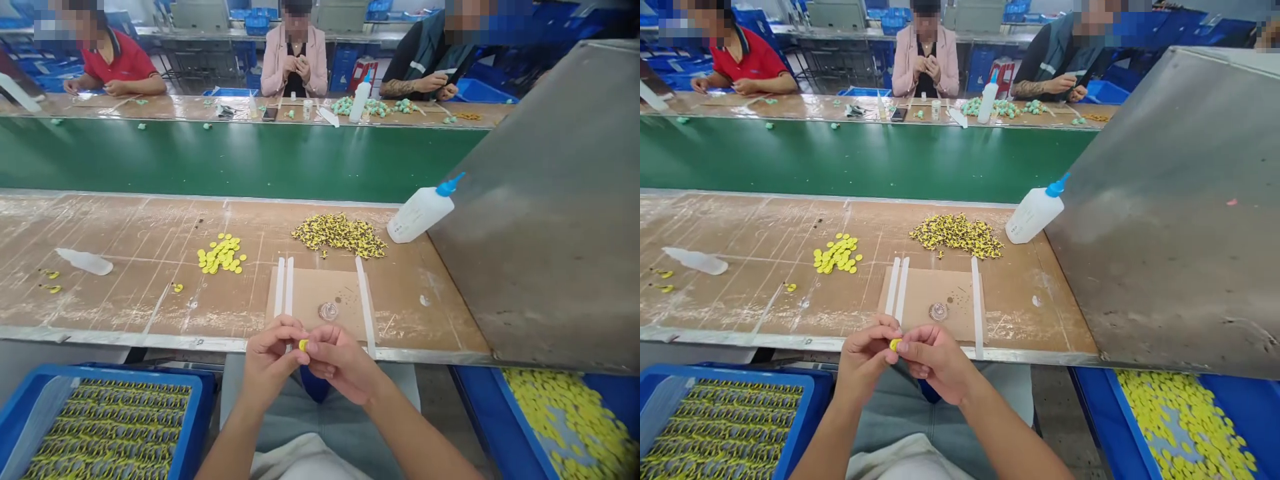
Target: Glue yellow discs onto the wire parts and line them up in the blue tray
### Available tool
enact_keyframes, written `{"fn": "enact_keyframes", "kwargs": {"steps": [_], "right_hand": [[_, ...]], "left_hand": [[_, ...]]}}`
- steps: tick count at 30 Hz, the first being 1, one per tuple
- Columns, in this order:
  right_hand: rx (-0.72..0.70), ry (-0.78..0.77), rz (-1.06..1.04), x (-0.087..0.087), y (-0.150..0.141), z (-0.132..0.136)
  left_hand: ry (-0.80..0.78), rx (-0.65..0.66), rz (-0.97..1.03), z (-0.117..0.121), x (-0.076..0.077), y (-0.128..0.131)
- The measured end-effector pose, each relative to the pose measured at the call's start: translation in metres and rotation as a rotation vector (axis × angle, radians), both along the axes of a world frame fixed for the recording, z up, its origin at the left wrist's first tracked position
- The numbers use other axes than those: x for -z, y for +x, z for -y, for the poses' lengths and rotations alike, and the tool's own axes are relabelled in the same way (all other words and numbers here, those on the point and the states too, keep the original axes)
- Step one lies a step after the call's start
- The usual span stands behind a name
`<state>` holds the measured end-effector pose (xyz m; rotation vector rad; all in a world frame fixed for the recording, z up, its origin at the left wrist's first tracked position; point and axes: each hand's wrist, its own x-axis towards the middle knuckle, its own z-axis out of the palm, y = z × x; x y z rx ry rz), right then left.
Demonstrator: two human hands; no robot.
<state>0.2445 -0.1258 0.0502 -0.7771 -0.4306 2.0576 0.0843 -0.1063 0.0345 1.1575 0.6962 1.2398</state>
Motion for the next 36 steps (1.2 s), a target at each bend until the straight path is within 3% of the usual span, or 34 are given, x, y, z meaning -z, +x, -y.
{"fn": "enact_keyframes", "kwargs": {"steps": [4,14,18,22,25,27,31,36], "right_hand": [[0.061,0.044,0.003,-0.003,0.005,0.005],[-0.024,0.066,0.018,-0.006,0.006,0.003],[-0.066,0.102,0.117,-0.011,0.01,0.005],[-0.04,0.267,0.52,-0.019,0.043,-0.017],[0.222,0.417,1.13,-0.014,0.074,-0.058],[0.195,0.445,1.566,-0.006,0.087,-0.09],[0.124,0.44,1.786,0.011,0.086,-0.136],[0.065,0.429,1.937,0.021,0.071,-0.154]], "left_hand": [[-0.053,0.04,0.037,0.007,0.0,0.01],[-0.181,0.028,0.179,0.013,0.001,0.017],[-0.21,0.0,0.222,0.013,-0.001,0.017],[-0.289,-0.095,0.3,0.007,-0.004,0.013],[-0.393,-0.186,0.335,0.002,-0.004,0.006],[-0.472,-0.25,0.342,0.001,-0.003,0.001],[-0.621,-0.345,0.342,0.003,-0.001,-0.006],[-0.692,-0.391,0.358,0.005,0.001,-0.015]]}}
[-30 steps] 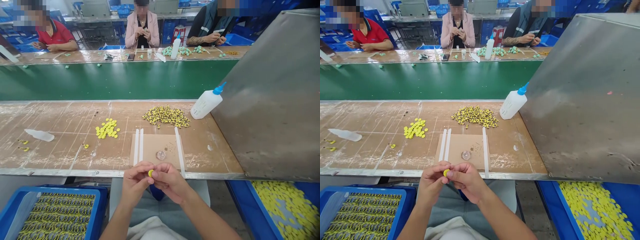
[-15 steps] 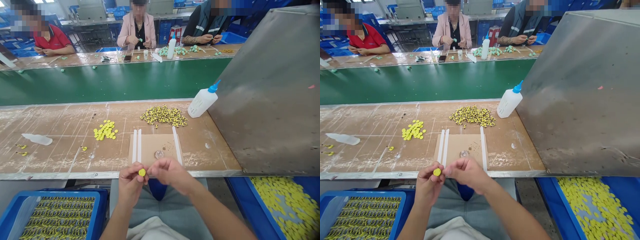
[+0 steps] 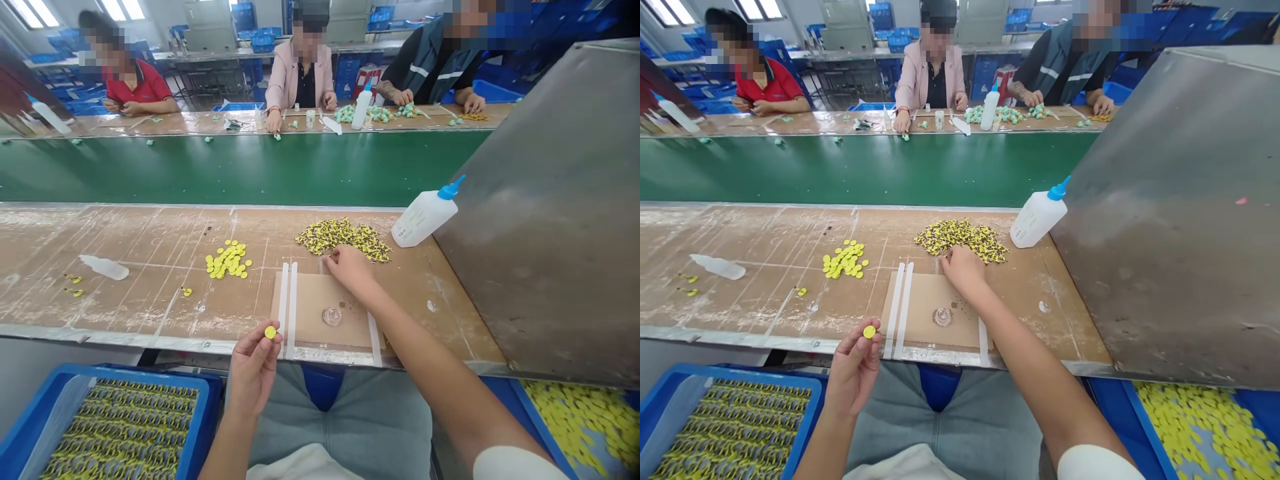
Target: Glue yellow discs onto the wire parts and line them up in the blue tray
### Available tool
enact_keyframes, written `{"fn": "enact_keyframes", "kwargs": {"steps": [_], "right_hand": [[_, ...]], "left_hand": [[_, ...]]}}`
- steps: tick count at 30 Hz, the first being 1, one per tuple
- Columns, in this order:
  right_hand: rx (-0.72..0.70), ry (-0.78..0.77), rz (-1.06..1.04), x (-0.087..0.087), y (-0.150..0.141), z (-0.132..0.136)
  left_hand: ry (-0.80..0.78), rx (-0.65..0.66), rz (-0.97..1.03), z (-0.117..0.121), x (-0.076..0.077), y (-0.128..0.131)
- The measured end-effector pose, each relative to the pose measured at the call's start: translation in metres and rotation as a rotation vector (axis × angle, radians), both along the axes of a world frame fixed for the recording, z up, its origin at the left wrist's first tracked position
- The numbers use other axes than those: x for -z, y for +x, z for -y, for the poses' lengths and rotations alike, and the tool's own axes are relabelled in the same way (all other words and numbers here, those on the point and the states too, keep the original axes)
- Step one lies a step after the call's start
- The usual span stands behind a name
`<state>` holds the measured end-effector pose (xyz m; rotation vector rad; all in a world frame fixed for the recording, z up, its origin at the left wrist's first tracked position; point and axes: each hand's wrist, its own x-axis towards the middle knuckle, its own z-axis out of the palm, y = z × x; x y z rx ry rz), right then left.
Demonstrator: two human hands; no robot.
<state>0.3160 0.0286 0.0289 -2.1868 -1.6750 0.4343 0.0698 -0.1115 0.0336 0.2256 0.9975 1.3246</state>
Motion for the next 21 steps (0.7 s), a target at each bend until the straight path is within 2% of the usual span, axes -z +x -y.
{"fn": "enact_keyframes", "kwargs": {"steps": [5,10,13,17,21], "right_hand": [[-0.078,0.025,0.026,0.003,-0.001,-0.001],[-0.337,0.113,0.013,0.001,0.012,0.008],[-0.449,0.17,0.004,0.0,0.03,0.013],[-0.482,0.238,-0.008,-0.002,0.063,0.023],[-0.526,0.229,-0.024,-0.008,0.094,0.042]], "left_hand": [[-0.013,-0.012,-0.006,-0.001,0.0,-0.005],[-0.016,-0.017,0.001,-0.003,-0.002,0.0],[-0.016,-0.01,0.004,-0.003,-0.001,0.003],[-0.007,0.01,-0.002,-0.002,0.001,0.007],[0.001,0.017,-0.015,-0.005,0.003,0.01]]}}
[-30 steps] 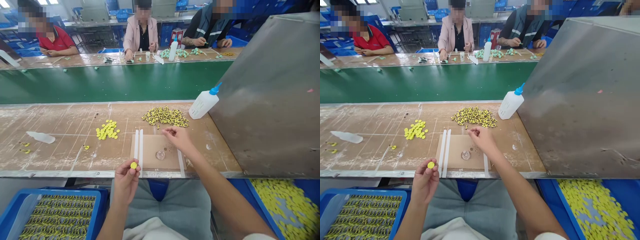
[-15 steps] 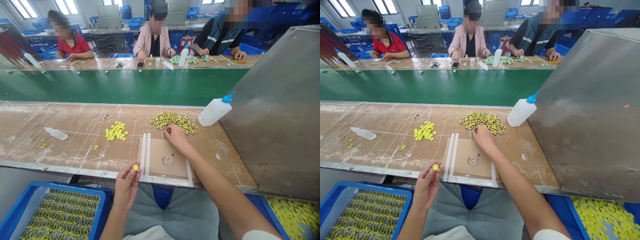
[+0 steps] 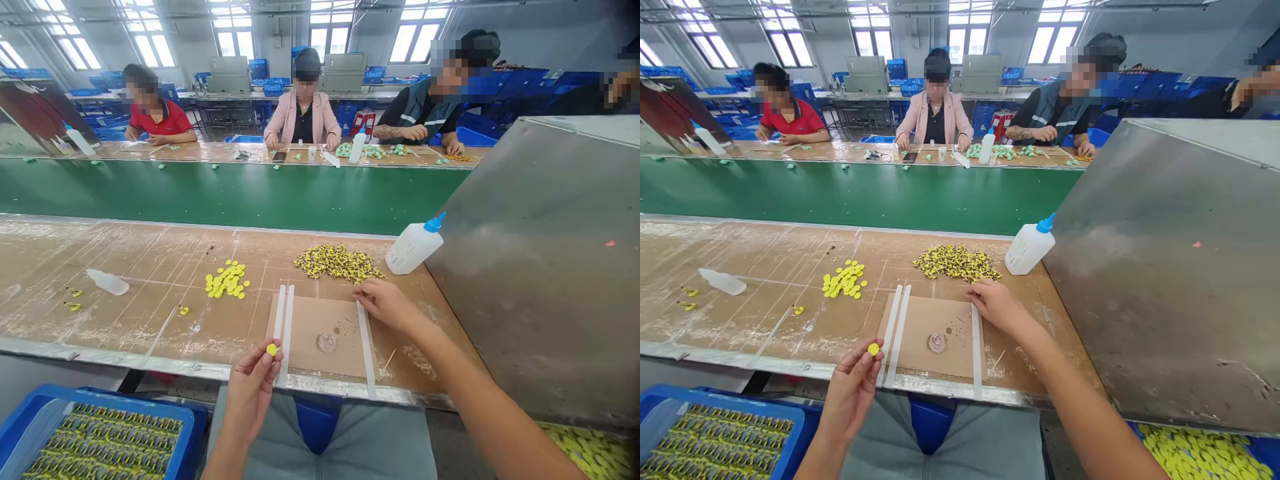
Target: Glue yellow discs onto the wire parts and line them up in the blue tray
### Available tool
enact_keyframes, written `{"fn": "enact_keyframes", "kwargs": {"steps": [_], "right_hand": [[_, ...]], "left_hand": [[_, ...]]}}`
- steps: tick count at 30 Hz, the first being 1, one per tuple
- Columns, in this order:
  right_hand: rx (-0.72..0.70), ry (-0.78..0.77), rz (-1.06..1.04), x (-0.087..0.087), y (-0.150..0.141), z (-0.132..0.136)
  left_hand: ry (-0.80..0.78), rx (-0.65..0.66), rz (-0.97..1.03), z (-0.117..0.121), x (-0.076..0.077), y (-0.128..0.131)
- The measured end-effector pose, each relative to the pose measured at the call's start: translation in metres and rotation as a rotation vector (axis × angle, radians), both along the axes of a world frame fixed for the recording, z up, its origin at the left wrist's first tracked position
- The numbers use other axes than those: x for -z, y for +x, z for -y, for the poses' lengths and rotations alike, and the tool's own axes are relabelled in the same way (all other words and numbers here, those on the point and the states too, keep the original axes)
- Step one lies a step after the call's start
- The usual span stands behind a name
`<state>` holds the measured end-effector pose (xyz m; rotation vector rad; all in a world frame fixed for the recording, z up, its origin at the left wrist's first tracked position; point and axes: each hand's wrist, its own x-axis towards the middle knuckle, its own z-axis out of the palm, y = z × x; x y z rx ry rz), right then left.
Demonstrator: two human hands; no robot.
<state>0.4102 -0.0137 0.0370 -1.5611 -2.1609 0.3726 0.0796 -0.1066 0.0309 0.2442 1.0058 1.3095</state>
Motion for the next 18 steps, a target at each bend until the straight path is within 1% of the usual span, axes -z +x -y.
{"fn": "enact_keyframes", "kwargs": {"steps": [3,5,8,10,13,16,18], "right_hand": [[0.037,-0.08,0.017,-0.006,0.019,0.017],[0.085,-0.115,0.079,-0.01,0.027,0.026],[0.086,-0.087,0.192,-0.009,0.032,0.037],[0.051,-0.038,0.199,-0.002,0.031,0.043],[0.004,0.036,0.11,0.014,0.027,0.051],[0.004,0.095,0.028,0.029,0.025,0.056],[0.034,0.145,-0.015,0.036,0.024,0.059]], "left_hand": [[0.013,-0.018,-0.019,-0.008,0.002,-0.001],[0.022,-0.05,-0.023,-0.015,0.004,-0.002],[0.052,-0.097,-0.012,-0.025,0.006,-0.003],[0.075,-0.113,-0.008,-0.028,0.007,-0.003],[0.088,-0.105,-0.016,-0.029,0.008,-0.002],[0.094,-0.088,-0.032,-0.027,0.012,-0.002],[0.098,-0.076,-0.044,-0.026,0.015,-0.002]]}}
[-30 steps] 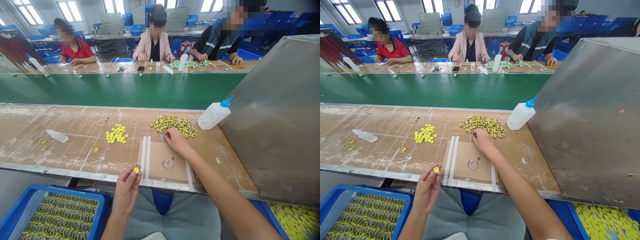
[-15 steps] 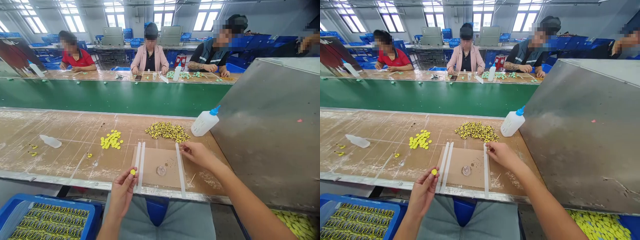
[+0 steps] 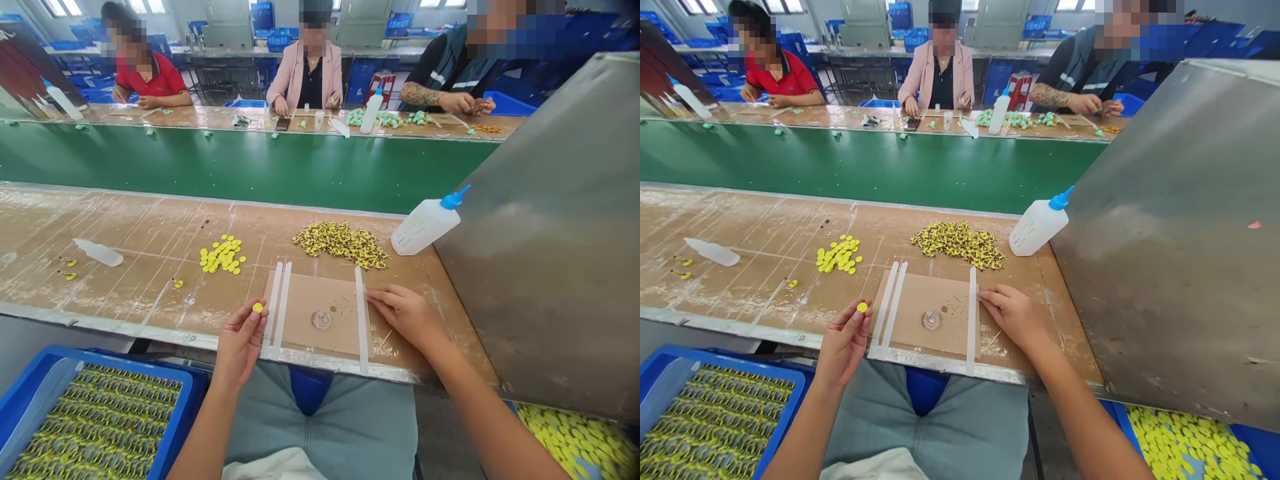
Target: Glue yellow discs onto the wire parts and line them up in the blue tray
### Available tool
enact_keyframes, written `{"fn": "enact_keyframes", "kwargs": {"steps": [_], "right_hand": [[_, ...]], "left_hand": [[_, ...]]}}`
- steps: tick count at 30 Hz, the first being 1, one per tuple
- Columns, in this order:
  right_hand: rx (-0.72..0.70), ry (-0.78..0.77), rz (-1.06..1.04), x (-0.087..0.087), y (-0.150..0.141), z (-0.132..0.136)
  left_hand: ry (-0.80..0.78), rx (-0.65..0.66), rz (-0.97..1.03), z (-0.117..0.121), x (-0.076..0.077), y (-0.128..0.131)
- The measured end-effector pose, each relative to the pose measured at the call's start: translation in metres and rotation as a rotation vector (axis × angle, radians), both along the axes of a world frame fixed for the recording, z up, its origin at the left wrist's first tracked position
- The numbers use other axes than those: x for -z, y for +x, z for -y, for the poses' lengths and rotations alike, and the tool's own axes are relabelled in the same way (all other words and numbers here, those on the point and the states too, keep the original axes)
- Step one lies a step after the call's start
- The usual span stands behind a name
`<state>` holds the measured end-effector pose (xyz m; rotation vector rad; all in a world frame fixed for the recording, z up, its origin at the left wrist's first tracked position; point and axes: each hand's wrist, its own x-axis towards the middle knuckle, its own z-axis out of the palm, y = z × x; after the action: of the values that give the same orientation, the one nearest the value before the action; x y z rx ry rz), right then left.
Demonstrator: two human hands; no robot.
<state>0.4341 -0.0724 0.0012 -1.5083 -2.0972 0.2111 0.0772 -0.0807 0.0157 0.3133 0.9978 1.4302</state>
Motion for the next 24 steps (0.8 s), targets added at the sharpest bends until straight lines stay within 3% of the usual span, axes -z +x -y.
{"fn": "enact_keyframes", "kwargs": {"steps": [4,12,24], "right_hand": [[0.071,0.093,-0.102,0.005,-0.001,0.002],[0.063,0.034,-0.192,0.008,-0.002,0.007],[0.043,0.038,-0.088,0.002,-0.002,-0.005]], "left_hand": [[0.022,0.022,-0.015,0.0,0.005,0.001],[0.065,0.108,-0.032,0.0,0.005,0.01],[0.074,0.154,0.021,0.0,0.005,0.014]]}}
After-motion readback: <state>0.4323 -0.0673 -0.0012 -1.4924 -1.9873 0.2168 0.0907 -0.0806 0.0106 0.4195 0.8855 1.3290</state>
